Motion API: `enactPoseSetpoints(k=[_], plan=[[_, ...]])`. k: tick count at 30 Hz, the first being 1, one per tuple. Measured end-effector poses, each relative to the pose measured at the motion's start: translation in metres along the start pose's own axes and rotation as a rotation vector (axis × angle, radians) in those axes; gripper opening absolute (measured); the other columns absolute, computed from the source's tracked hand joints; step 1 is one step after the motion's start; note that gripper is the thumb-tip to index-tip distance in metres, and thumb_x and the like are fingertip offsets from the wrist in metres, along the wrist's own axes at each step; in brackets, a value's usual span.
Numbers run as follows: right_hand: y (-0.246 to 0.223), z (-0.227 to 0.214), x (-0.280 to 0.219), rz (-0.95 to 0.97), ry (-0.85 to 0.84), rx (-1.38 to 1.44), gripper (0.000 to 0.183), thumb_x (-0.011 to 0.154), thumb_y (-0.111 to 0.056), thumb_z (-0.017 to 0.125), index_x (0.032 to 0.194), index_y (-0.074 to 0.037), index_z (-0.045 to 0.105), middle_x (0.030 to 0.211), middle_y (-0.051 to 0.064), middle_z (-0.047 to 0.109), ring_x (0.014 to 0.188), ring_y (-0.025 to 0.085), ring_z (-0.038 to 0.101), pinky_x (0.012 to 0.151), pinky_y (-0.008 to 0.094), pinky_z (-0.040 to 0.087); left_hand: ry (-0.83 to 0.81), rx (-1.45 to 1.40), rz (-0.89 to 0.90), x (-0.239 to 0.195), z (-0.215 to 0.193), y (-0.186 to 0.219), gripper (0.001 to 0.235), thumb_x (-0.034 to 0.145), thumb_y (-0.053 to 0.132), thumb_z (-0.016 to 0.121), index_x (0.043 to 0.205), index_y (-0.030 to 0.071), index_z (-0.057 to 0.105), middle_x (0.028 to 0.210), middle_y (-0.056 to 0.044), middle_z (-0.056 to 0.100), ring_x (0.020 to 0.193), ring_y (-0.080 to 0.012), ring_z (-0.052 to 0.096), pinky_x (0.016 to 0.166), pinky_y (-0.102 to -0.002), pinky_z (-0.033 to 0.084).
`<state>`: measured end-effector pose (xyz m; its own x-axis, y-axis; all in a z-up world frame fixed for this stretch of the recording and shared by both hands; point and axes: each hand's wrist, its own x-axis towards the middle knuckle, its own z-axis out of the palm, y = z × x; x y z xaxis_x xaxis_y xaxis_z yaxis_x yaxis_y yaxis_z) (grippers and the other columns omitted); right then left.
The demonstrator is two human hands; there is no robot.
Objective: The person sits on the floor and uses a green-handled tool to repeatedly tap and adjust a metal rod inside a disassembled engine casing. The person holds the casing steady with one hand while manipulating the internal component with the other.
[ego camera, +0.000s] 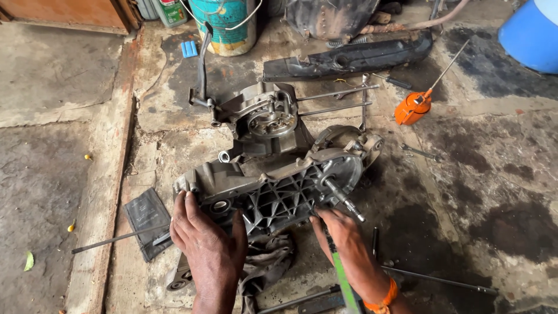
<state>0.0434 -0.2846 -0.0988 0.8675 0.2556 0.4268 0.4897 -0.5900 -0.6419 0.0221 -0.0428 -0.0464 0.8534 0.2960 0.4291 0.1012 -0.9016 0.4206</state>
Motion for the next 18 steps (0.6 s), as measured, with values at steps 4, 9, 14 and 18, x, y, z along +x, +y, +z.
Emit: enactPoseSetpoints(k=[4,9,14,18], plan=[[-0.005,-0.007,0.006,0.013,-0.017,-0.064,0.021,0.096,-0.007,0.062,0.113,0.006,0.065,0.096,0.021,0.073,0.079,0.031,0.073,0.070,0.040,0.060,0.004,-0.005,-0.004,0.000,-0.001,-0.001,0.093,0.084,0.029,0.076,0.148,-0.012,0.022,0.149,-0.035,0.032,0.142,-0.0482,0.033,0.118,-0.062,0.021],[0.015,0.009,0.001,-0.007,-0.029,-0.097,0.020,0.093,-0.004,0.063,0.112,0.004,0.065,0.099,0.021,0.073,0.080,0.031,0.073,0.070,0.040,0.060,0.008,0.003,-0.003,0.001,-0.001,-0.001,0.093,0.084,0.028,0.076,0.148,-0.012,0.022,0.149,-0.035,0.032,0.142,-0.0482,0.033,0.118,-0.062,0.021],[0.013,0.017,-0.003,-0.040,0.040,-0.057,0.021,0.092,-0.005,0.071,0.108,0.007,0.069,0.097,0.018,0.075,0.075,0.026,0.076,0.061,0.033,0.062,-0.004,0.012,0.002,0.000,0.000,-0.001,0.093,0.084,0.029,0.076,0.147,-0.013,0.021,0.148,-0.037,0.031,0.142,-0.0494,0.032,0.118,-0.063,0.021],[0.025,0.021,-0.011,0.209,-0.126,0.054,0.021,0.091,-0.002,0.069,0.112,0.001,0.074,0.094,0.015,0.078,0.064,0.020,0.075,0.049,0.029,0.060,0.002,0.005,0.007,-0.001,0.001,-0.002,0.093,0.085,0.030,0.075,0.147,-0.013,0.021,0.148,-0.037,0.032,0.142,-0.0496,0.032,0.117,-0.063,0.021]])
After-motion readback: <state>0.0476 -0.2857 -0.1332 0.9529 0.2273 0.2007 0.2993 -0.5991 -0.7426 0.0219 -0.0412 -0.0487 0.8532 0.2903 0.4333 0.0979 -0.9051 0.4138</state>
